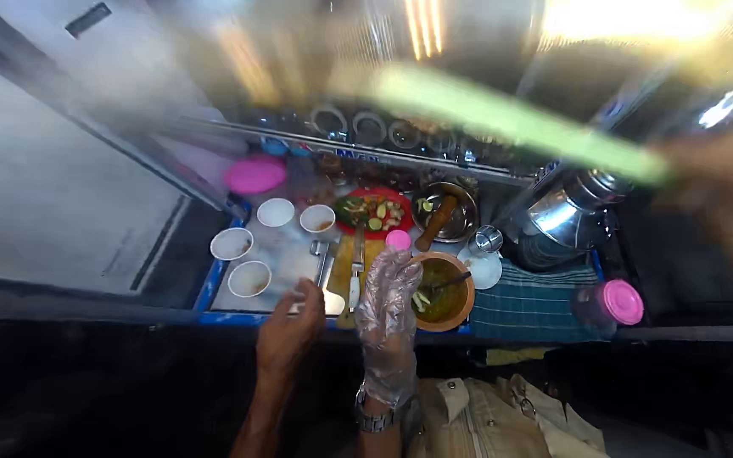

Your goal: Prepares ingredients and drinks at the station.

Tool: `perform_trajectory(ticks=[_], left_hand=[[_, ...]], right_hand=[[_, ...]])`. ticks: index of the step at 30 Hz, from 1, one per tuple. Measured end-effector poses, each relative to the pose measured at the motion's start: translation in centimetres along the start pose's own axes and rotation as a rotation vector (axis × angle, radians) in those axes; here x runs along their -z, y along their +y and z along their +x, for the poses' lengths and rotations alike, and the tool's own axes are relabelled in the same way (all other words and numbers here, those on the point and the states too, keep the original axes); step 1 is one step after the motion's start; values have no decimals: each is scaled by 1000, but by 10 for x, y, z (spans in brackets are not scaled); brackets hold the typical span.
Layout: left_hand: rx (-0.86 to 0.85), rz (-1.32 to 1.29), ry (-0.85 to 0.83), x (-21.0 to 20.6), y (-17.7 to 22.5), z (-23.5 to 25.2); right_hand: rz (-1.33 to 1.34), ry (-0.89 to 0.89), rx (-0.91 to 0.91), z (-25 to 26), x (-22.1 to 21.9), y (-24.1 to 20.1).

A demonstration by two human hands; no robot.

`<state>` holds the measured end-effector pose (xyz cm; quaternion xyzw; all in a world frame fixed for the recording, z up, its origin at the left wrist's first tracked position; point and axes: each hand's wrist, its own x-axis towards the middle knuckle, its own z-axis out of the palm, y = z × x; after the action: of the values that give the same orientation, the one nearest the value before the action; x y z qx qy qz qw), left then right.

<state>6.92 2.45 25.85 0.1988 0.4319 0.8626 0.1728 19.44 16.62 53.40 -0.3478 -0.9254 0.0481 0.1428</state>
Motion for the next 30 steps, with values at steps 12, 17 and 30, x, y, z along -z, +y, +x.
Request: perform_trajectory(ticks=[12,17,30], left_hand=[[213,263,413,3,2,-14],[307,560,307,18,3,-14],[326,639,246,32,-14,-13]], right_hand=[[688,-437,-506,-67,-279,83],[832,-712,-722,-65,-339,84],[990,-337,-866,-123,-223,137]])
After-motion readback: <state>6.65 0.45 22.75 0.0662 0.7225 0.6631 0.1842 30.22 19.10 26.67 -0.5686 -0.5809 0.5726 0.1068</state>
